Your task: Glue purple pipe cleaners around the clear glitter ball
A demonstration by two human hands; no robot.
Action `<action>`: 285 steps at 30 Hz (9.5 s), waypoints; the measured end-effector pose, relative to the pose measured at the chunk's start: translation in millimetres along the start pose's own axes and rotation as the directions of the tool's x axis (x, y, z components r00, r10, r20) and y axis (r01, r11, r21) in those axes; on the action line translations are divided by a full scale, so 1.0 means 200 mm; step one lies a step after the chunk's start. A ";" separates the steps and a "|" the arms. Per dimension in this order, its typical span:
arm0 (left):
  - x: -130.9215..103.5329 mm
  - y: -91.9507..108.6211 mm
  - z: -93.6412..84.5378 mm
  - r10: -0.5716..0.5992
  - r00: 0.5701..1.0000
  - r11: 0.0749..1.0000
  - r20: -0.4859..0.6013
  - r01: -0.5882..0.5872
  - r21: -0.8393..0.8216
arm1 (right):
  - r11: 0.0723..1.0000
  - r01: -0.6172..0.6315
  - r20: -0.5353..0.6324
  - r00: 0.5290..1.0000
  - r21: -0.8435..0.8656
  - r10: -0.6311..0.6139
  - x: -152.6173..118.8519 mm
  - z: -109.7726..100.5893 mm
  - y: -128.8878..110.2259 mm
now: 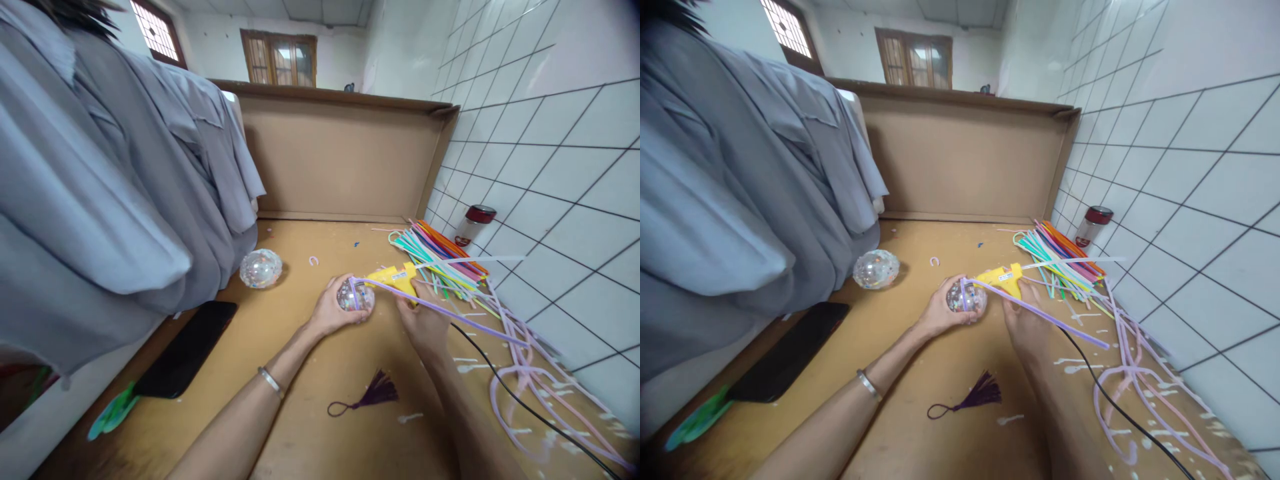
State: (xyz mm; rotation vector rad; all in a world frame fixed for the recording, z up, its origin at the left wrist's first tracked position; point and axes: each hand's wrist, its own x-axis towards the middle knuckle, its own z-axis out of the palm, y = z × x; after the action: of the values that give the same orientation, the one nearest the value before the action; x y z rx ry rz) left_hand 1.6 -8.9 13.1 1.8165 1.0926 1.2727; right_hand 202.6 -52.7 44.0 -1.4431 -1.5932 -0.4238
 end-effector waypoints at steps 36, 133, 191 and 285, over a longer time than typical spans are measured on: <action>0.00 0.00 0.00 0.012 1.000 1.000 -0.003 -0.012 -0.010 | 0.996 -0.052 0.069 0.997 0.068 0.047 0.00 -0.02 -0.01; -0.02 0.05 0.00 0.203 0.970 0.967 0.131 -0.220 0.126 | 0.844 0.451 -0.054 0.888 0.290 -0.456 -0.06 0.08 -0.11; -0.03 0.09 -0.01 0.165 0.971 0.975 0.174 -0.187 0.119 | 0.842 0.280 0.005 0.948 0.462 -0.318 -0.07 0.09 -0.13; -0.01 0.04 0.03 0.058 0.997 0.997 0.048 -0.056 -0.043 | 0.917 0.176 0.184 0.949 0.359 -0.254 0.05 0.12 -0.13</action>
State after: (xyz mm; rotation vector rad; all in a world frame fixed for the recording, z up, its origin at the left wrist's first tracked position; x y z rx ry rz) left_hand 9.5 -13.6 17.4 1.8501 0.9867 1.2681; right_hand 169.8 -35.1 48.5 -1.0847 -1.9147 -0.0988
